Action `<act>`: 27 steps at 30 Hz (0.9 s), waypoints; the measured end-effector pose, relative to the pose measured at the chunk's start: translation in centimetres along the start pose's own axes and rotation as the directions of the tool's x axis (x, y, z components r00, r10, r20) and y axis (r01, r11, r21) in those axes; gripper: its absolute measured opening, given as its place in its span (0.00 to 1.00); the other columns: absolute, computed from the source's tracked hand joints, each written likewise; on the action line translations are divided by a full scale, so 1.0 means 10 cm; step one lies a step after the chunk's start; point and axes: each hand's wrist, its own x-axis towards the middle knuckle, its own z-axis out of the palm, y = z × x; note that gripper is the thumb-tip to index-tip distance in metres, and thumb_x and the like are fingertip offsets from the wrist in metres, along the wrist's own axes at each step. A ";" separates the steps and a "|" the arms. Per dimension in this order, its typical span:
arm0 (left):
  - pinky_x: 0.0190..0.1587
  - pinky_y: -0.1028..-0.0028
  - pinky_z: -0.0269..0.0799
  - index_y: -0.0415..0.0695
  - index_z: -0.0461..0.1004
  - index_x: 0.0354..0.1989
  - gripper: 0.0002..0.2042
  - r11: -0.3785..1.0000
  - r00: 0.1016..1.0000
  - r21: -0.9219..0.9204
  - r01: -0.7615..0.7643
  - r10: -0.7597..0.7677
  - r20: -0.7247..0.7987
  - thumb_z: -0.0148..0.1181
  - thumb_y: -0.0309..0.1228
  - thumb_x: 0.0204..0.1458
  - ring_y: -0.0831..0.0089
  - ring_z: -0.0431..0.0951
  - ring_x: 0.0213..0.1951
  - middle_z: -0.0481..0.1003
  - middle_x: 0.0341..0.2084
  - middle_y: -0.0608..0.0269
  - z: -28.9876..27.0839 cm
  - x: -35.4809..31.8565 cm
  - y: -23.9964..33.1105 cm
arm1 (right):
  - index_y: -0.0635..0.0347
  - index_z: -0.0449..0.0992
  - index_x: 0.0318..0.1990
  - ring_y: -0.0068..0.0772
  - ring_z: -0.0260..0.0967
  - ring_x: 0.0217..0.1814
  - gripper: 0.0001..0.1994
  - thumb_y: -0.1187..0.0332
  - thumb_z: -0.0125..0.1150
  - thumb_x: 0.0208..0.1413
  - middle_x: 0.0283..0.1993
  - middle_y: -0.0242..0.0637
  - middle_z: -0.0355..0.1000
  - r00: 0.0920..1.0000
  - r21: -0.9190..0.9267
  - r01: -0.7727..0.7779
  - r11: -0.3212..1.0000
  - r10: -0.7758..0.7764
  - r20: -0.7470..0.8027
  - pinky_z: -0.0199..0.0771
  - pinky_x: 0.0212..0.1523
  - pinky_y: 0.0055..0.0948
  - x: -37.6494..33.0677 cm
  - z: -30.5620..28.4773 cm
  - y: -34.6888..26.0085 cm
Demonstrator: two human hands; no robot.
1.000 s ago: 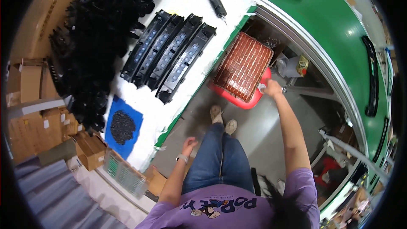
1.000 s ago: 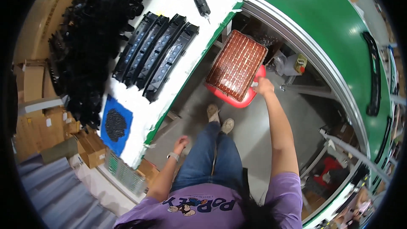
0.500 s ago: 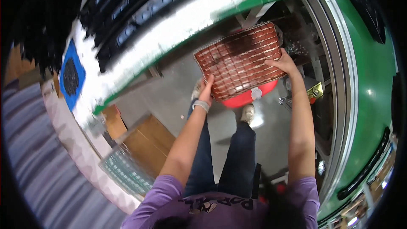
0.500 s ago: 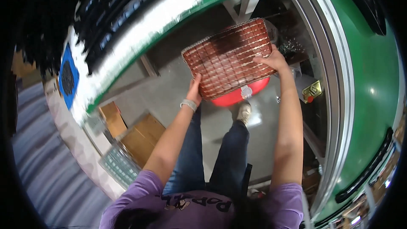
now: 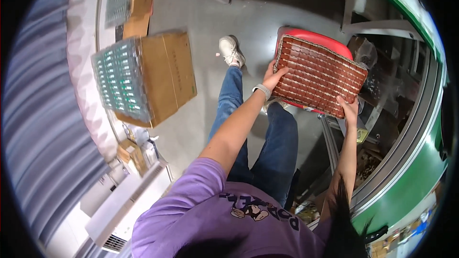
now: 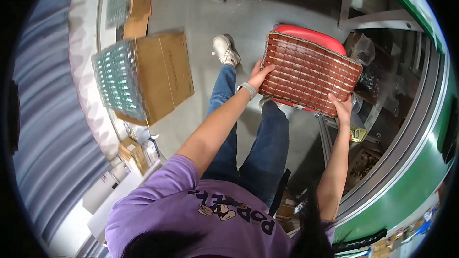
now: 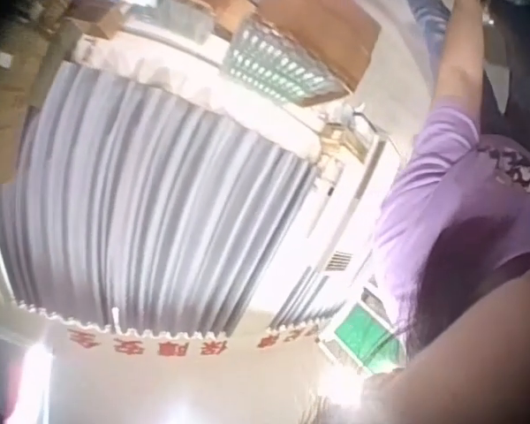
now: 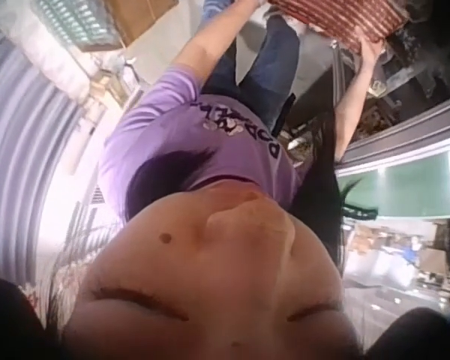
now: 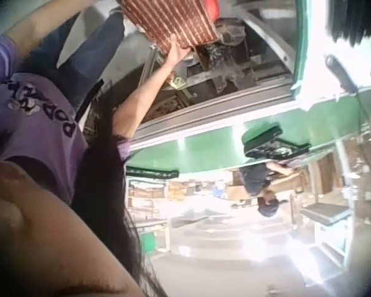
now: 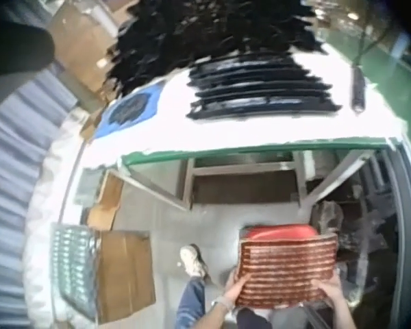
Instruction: Assembling electronic components by organizing plastic housings on a workbench and preparing circuit boards for insertion.
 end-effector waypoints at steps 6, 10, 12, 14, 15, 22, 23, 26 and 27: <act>0.54 0.68 0.65 0.36 0.51 0.61 0.44 0.970 0.987 0.207 -0.130 0.146 -0.062 0.68 0.45 0.39 0.62 0.69 0.52 0.67 0.51 0.48 -0.05 0.02 -0.07 | 0.67 0.57 0.59 0.32 0.62 0.54 0.42 0.60 0.74 0.38 0.56 0.41 0.65 1.000 -0.066 -0.024 0.998 0.025 0.006 0.59 0.57 0.30 0.00 0.02 0.08; 0.51 0.69 0.66 0.35 0.65 0.50 0.31 0.921 0.970 0.308 -0.241 0.241 0.038 0.63 0.46 0.44 0.61 0.72 0.47 0.71 0.46 0.48 -0.18 -0.01 -0.04 | 0.69 0.50 0.62 0.35 0.55 0.62 0.50 0.53 0.74 0.36 0.62 0.46 0.56 0.998 -0.287 0.040 0.957 -0.023 0.063 0.55 0.61 0.32 0.28 -0.42 0.30; 0.49 0.69 0.67 0.37 0.67 0.48 0.26 0.864 0.946 0.397 -0.310 0.324 0.033 0.62 0.43 0.46 0.62 0.73 0.46 0.72 0.42 0.51 -0.36 -0.22 0.06 | 0.69 0.51 0.61 0.46 0.56 0.62 0.52 0.51 0.75 0.32 0.62 0.53 0.54 0.985 -0.711 -0.052 0.701 -0.082 -0.153 0.57 0.60 0.36 0.29 -0.63 0.23; 0.48 0.69 0.68 0.38 0.68 0.47 0.22 0.855 0.912 0.387 -0.346 0.403 -0.076 0.61 0.40 0.48 0.63 0.73 0.46 0.73 0.41 0.53 -1.00 -0.48 0.03 | 0.66 0.53 0.61 0.52 0.59 0.58 0.45 0.58 0.72 0.37 0.57 0.54 0.58 0.945 -0.933 -0.078 0.352 -0.272 -0.181 0.60 0.57 0.38 -0.01 0.32 -0.61; 0.47 0.69 0.69 0.38 0.69 0.46 0.20 0.855 0.894 0.374 -0.359 0.430 -0.126 0.60 0.38 0.49 0.64 0.73 0.46 0.73 0.41 0.53 -1.24 -0.65 0.05 | 0.66 0.55 0.59 0.52 0.60 0.57 0.40 0.63 0.71 0.39 0.56 0.54 0.59 0.904 -0.969 0.060 0.241 -0.424 -0.049 0.62 0.56 0.38 -0.13 0.56 -0.95; 0.37 0.73 0.71 0.42 0.75 0.33 0.07 0.946 0.668 0.320 0.044 0.210 -0.714 0.59 0.30 0.46 0.71 0.76 0.32 0.76 0.28 0.58 -3.66 -1.99 -0.31 | 0.63 0.71 0.45 0.21 0.68 0.35 0.14 0.78 0.59 0.48 0.33 0.32 0.71 0.802 -0.321 0.469 0.822 -0.245 0.544 0.70 0.38 0.23 -0.19 3.41 -1.68; 0.35 0.71 0.71 0.42 0.75 0.33 0.07 0.960 0.621 0.271 0.067 0.173 -0.764 0.57 0.32 0.48 0.70 0.76 0.30 0.77 0.26 0.59 -4.16 -2.22 -0.74 | 0.63 0.71 0.44 0.19 0.68 0.35 0.12 0.77 0.58 0.51 0.33 0.30 0.71 0.746 -0.282 0.374 0.884 -0.106 0.658 0.69 0.38 0.22 -0.14 3.99 -1.73; 0.27 0.74 0.69 0.43 0.71 0.33 0.12 0.950 0.209 -0.313 -0.018 -0.303 -0.930 0.45 0.38 0.56 0.74 0.71 0.22 0.70 0.18 0.66 -4.85 -2.62 -0.50 | 0.62 0.72 0.43 0.17 0.67 0.35 0.09 0.70 0.54 0.56 0.33 0.29 0.72 0.664 -0.303 0.318 0.898 0.017 0.747 0.67 0.33 0.18 0.30 5.46 -1.79; 0.25 0.74 0.68 0.43 0.69 0.33 0.10 0.957 0.070 -0.236 -0.171 -0.227 -0.971 0.44 0.36 0.57 0.75 0.69 0.22 0.67 0.17 0.67 -5.18 -2.74 -0.70 | 0.61 0.73 0.43 0.17 0.67 0.35 0.09 0.68 0.54 0.57 0.33 0.28 0.72 0.681 -0.370 0.328 0.869 0.054 0.731 0.66 0.32 0.17 0.41 6.00 -1.99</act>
